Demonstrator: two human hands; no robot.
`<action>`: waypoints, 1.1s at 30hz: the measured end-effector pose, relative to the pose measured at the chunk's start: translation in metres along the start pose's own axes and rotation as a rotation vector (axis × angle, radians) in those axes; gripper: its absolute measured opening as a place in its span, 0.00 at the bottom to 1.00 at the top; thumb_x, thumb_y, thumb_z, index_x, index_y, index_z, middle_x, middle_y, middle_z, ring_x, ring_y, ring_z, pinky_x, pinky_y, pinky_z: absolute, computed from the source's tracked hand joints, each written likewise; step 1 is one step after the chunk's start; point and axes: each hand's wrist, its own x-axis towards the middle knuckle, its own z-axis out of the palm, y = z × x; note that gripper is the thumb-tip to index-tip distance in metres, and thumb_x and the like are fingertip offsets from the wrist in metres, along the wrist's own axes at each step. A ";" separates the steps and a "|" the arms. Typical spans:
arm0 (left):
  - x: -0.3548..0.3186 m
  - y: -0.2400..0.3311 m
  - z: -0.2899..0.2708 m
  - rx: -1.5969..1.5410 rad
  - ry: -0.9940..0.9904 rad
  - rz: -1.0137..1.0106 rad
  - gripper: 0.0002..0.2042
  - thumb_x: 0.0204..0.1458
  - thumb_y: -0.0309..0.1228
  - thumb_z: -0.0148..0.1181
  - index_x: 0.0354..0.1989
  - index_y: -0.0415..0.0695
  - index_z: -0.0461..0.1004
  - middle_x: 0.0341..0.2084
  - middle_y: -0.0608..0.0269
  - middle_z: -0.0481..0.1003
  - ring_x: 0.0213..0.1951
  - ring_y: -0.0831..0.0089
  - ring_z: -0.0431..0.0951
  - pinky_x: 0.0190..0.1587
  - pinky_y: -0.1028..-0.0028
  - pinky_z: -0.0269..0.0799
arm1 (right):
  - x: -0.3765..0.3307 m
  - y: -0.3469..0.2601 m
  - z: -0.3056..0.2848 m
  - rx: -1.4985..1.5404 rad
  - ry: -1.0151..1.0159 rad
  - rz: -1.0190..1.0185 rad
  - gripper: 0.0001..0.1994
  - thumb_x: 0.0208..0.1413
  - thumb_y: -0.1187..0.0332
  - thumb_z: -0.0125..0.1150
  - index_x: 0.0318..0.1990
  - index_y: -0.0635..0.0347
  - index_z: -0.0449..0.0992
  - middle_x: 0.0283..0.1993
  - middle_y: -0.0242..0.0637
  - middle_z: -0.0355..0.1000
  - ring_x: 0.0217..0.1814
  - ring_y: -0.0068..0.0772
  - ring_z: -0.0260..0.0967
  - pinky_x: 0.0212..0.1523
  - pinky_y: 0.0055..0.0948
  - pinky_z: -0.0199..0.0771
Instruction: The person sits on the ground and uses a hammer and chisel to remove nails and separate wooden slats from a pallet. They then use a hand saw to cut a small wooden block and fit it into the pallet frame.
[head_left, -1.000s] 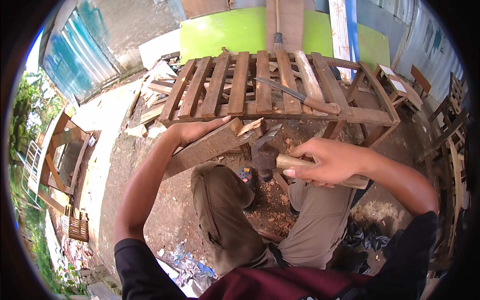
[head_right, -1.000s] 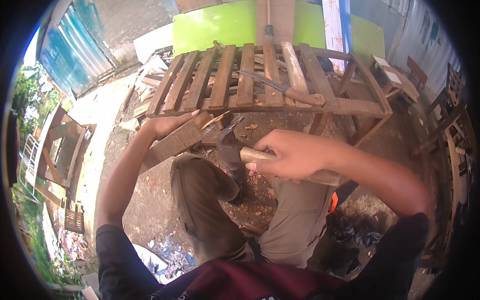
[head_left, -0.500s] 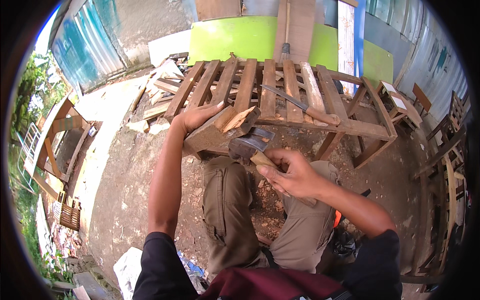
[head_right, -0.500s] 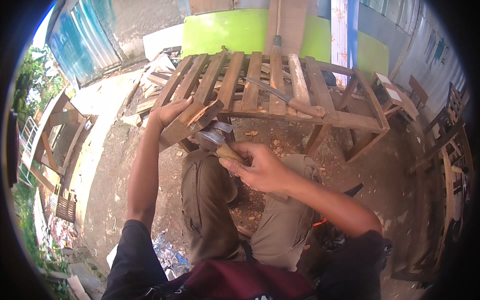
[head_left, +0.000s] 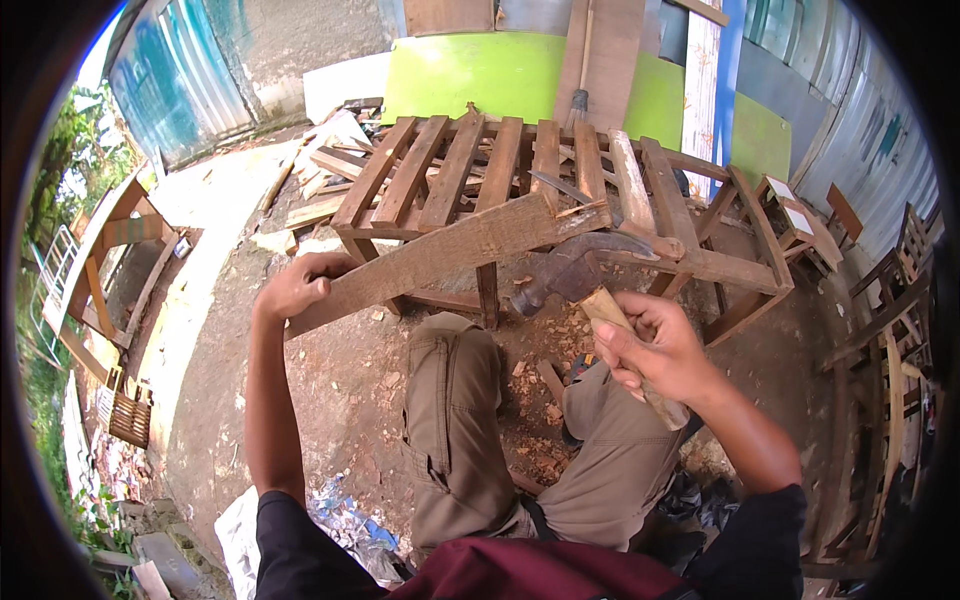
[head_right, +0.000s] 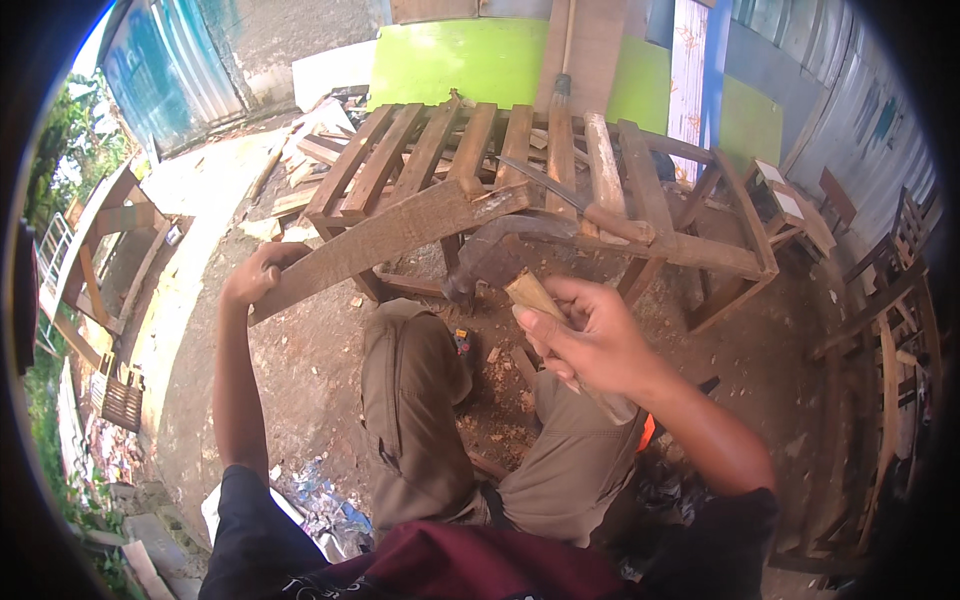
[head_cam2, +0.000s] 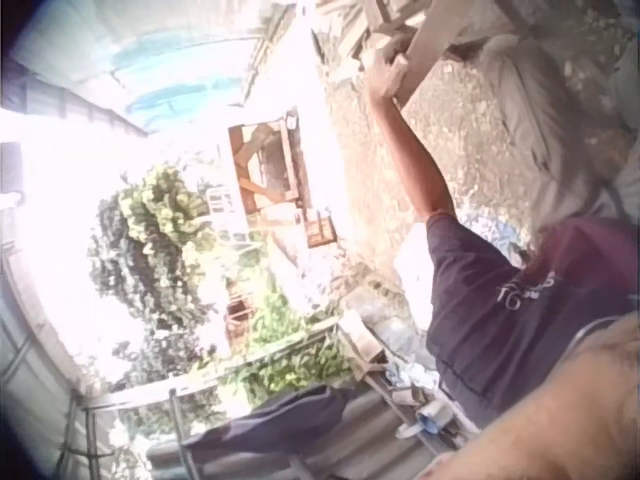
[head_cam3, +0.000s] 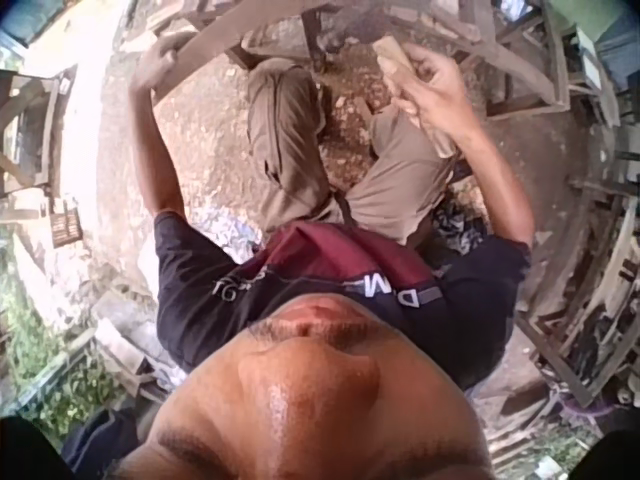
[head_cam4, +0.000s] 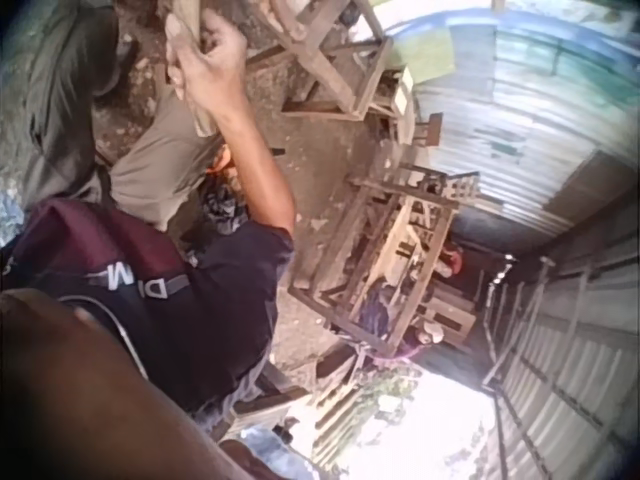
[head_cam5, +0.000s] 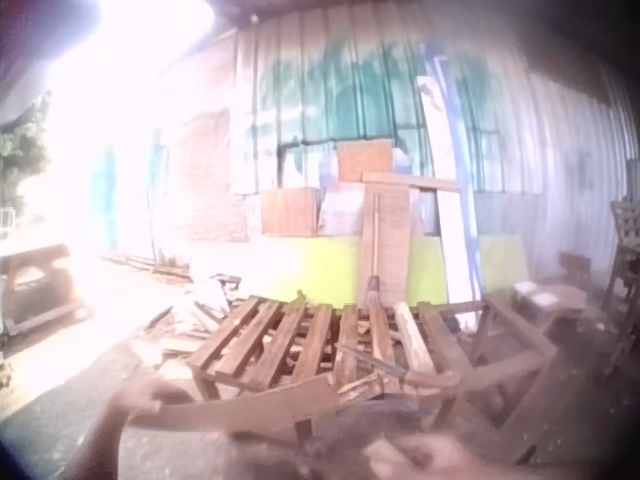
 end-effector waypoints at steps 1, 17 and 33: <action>-0.004 0.001 0.003 0.043 -0.025 -0.016 0.48 0.41 0.74 0.57 0.46 0.32 0.78 0.36 0.55 0.80 0.39 0.70 0.78 0.45 0.68 0.72 | -0.001 0.001 0.003 -0.008 -0.007 -0.017 0.11 0.67 0.65 0.58 0.44 0.65 0.72 0.24 0.27 0.65 0.17 0.13 0.58 0.15 0.19 0.59; 0.053 0.028 0.063 0.086 0.392 -0.112 0.30 0.51 0.53 0.66 0.45 0.33 0.77 0.30 0.55 0.79 0.34 0.70 0.77 0.41 0.68 0.73 | 0.052 0.014 0.018 0.097 0.284 -0.115 0.10 0.65 0.65 0.60 0.42 0.59 0.66 0.21 0.24 0.59 0.12 0.14 0.55 0.12 0.22 0.58; 0.082 0.089 0.131 0.281 0.410 0.101 0.39 0.34 0.57 0.77 0.46 0.34 0.76 0.33 0.44 0.80 0.38 0.54 0.83 0.43 0.63 0.77 | 0.097 0.064 -0.082 -0.886 0.157 0.240 0.19 0.58 0.59 0.64 0.40 0.72 0.74 0.36 0.56 0.75 0.42 0.54 0.77 0.42 0.43 0.72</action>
